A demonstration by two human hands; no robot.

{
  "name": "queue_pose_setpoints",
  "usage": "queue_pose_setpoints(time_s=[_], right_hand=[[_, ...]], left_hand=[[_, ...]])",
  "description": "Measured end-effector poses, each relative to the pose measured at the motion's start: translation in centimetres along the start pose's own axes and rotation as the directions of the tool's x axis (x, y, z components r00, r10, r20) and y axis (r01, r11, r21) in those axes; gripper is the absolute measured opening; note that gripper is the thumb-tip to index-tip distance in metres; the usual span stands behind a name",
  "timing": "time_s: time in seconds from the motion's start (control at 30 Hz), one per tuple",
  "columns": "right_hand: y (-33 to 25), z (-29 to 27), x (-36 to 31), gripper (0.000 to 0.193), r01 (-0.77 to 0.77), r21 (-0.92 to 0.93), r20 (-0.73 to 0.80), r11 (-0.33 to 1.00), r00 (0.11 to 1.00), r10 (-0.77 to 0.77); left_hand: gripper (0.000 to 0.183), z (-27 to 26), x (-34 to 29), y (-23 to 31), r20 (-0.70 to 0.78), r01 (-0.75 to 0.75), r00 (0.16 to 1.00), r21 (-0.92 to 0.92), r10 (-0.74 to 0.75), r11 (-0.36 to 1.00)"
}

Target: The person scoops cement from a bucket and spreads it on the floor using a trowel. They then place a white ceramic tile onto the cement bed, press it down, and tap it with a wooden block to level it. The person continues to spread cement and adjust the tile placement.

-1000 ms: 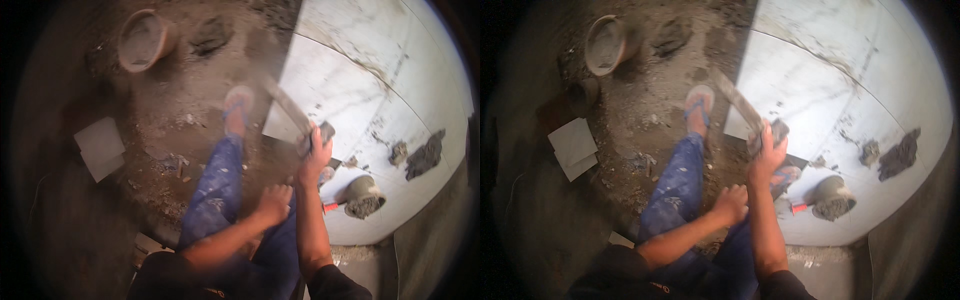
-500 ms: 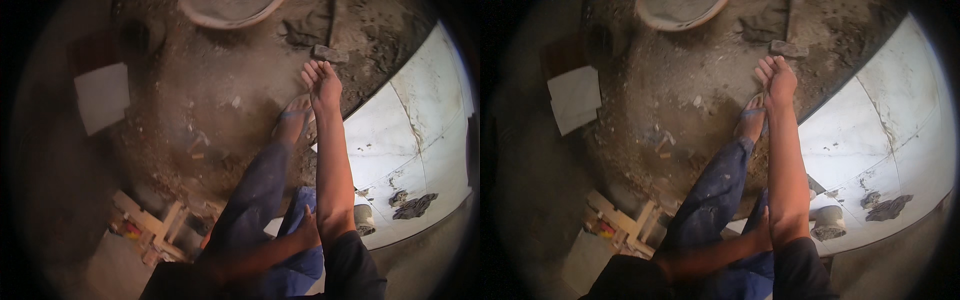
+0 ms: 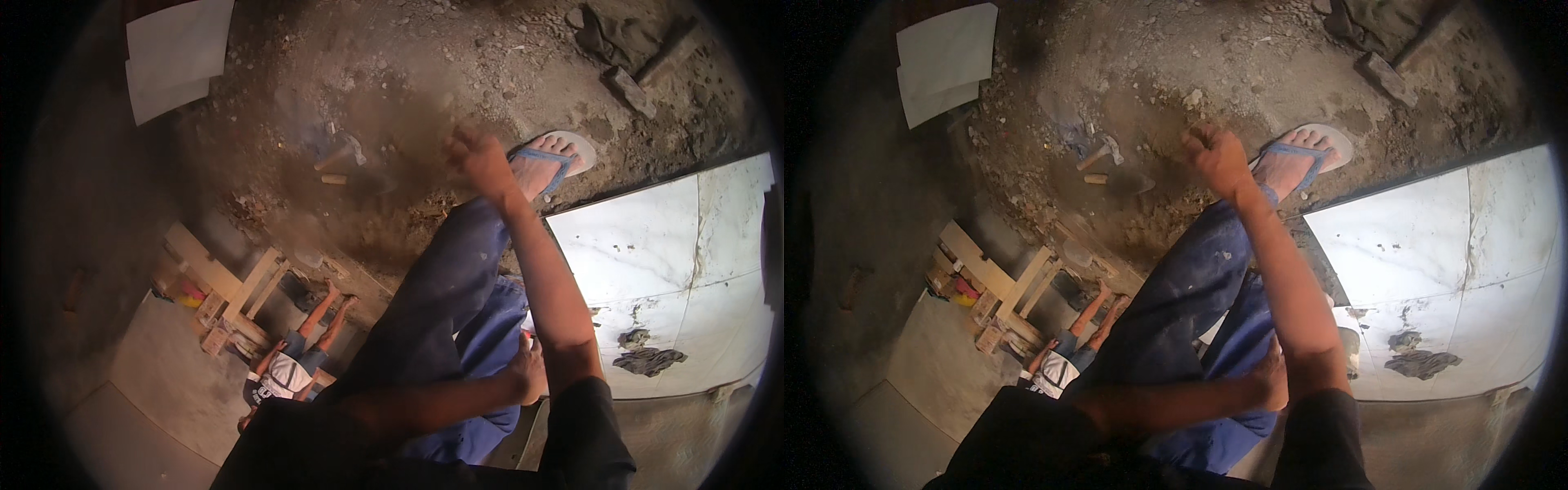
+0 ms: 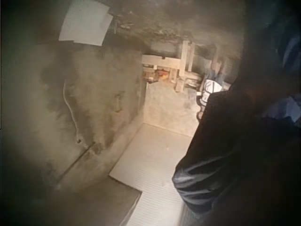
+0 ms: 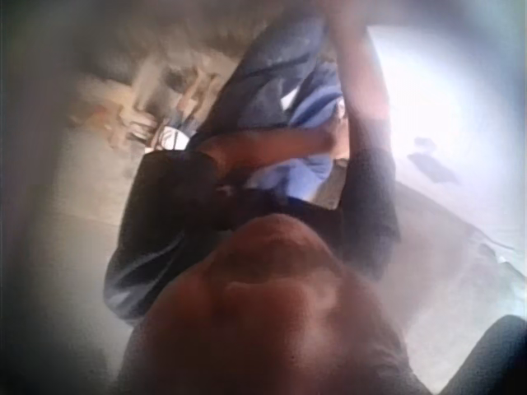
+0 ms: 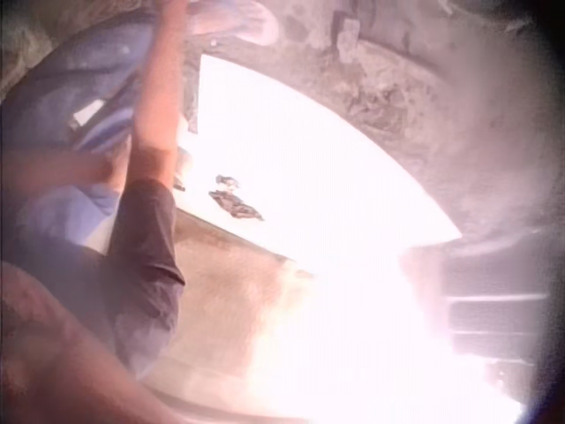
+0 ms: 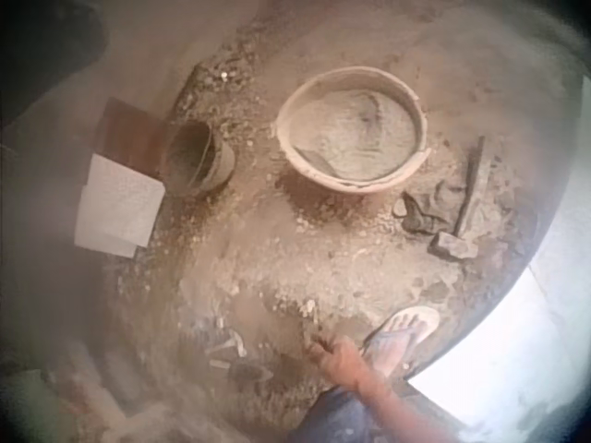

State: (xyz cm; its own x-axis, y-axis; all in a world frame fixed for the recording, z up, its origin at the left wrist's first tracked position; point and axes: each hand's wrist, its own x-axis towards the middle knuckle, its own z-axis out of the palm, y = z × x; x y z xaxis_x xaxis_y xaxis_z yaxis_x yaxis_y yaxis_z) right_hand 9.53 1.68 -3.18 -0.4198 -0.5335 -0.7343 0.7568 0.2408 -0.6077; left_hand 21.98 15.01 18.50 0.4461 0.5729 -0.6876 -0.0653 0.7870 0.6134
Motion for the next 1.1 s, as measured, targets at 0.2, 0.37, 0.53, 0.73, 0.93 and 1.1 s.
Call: queue_pose_setpoints(time_s=[0.2, 0.37, 0.53, 0.73, 0.93, 1.1], right_hand=[[-0.5, -2.9, -7.6, 0.039, 0.210, 0.173, -0.268, 0.962, 0.950, -0.159], [4.3, -9.1, -19.0, 0.047, 0.373, 0.261, -0.688, 0.890, 0.719, -0.100], [11.5, -8.6, -27.3, 0.042, 0.169, 0.382, -0.718, 0.909, 0.673, 0.177], [14.0, -5.1, -30.7, 0.035, 0.065, 0.559, -0.663, 0.827, 0.634, 0.398], [15.1, -4.5, -32.1, 0.034, 0.113, 0.703, -0.590, 0.702, 0.645, 0.486], [16.3, -2.6, -33.8, 0.037, 0.199, 0.761, -0.579, 0.618, 0.640, 0.506]], left_hand=[[0.062, 3.2, -3.9, -4.0, -0.360, -0.302, 0.921, -0.426, 0.146, 0.853], [0.061, 4.6, -8.6, -28.2, -0.531, -0.114, 0.489, -0.826, -0.692, 0.553], [0.060, 11.0, -4.5, -46.9, -0.198, 0.374, -0.011, -0.910, -0.980, 0.180], [0.059, 10.0, -2.8, -51.4, -0.153, 0.265, -0.022, -0.954, -0.988, 0.142], [0.057, 8.9, -5.6, -50.4, -0.158, 0.120, -0.009, -0.980, -0.987, 0.156], [0.056, 6.7, -9.5, -46.3, -0.173, 0.048, -0.001, -0.984, -0.985, 0.173]])
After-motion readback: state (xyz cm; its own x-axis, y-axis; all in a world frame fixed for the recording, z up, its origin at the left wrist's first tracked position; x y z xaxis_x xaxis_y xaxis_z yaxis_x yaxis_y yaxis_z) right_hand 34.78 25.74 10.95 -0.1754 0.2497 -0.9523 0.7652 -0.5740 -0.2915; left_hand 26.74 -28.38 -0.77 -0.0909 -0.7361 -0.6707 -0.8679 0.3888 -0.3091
